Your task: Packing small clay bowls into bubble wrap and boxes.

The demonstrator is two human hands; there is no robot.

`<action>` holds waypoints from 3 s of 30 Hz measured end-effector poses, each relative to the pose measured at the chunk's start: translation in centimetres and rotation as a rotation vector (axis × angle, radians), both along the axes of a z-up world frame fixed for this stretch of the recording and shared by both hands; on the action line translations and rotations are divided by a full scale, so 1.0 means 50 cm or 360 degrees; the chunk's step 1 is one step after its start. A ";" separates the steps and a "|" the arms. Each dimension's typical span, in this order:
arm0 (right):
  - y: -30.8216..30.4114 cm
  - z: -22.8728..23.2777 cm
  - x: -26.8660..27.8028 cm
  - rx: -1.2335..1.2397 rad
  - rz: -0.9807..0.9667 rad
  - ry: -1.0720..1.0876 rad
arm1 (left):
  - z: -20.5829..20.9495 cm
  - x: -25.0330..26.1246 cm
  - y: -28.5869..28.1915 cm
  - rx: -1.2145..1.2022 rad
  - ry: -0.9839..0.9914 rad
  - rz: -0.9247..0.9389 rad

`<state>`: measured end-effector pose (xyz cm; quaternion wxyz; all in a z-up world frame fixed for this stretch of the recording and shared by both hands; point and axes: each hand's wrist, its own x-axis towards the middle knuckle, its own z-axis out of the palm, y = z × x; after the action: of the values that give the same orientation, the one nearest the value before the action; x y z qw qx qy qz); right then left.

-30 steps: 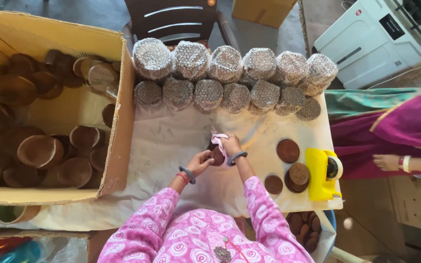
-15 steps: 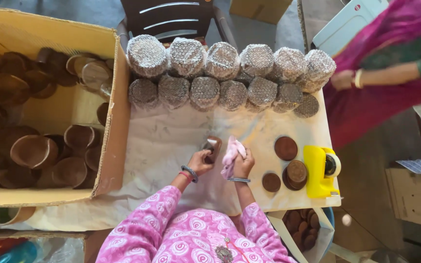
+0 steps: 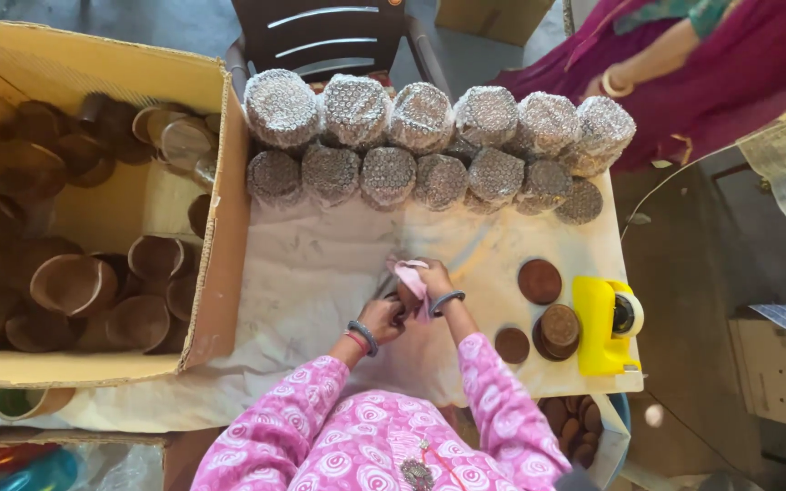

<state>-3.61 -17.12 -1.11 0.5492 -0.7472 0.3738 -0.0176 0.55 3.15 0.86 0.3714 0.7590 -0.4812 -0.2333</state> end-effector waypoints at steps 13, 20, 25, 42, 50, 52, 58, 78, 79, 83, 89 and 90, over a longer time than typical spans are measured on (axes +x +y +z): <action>0.253 0.165 -0.069 -0.0673 -0.0261 -0.0678 | -0.140 0.041 0.011 -0.0328 0.1899 0.0399; 0.137 0.190 -0.034 -0.0640 -0.0096 -0.0663 | -0.031 0.057 0.025 -0.0236 0.1798 0.0108; 0.067 0.145 -0.067 0.1408 -0.0586 -0.0653 | -0.017 0.062 0.048 -0.0532 0.2287 0.0063; 0.185 0.329 -0.118 0.0259 -0.0446 -0.1215 | 0.219 0.037 0.024 -0.0917 0.3251 0.0309; 0.194 0.339 -0.096 -0.0403 -0.0723 -0.1310 | 0.126 0.011 0.016 -0.1018 0.3355 -0.0060; 0.252 0.364 -0.089 -0.0824 -0.0323 -0.1209 | 0.097 0.016 0.013 -0.1229 0.3490 -0.0499; 0.284 0.328 -0.143 -0.0513 0.0448 -0.0910 | 0.183 0.039 0.044 -0.0986 0.2867 0.0231; 0.248 0.360 -0.112 -0.0606 0.0343 -0.0843 | 0.146 0.048 0.041 -0.0651 0.2714 0.0074; 0.248 0.367 -0.097 -0.0607 0.0342 -0.0843 | 0.165 0.048 0.033 -0.0651 0.2714 0.0073; 0.248 0.378 -0.083 0.0875 -0.0303 -0.0824 | 0.213 0.048 0.024 -0.1010 0.2292 0.0066; 0.241 0.475 -0.097 -0.0915 0.0279 -0.0279 | 0.216 0.054 0.030 -0.1205 0.2757 0.0106; 0.241 0.495 -0.099 -0.0776 0.0068 -0.0201 | 0.219 0.051 0.033 -0.1217 0.2813 0.0143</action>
<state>-8.55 -5.06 23.62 0.3753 -0.8627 0.3077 -0.1423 3.09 4.82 11.80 0.8304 0.1546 -0.0416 -0.5337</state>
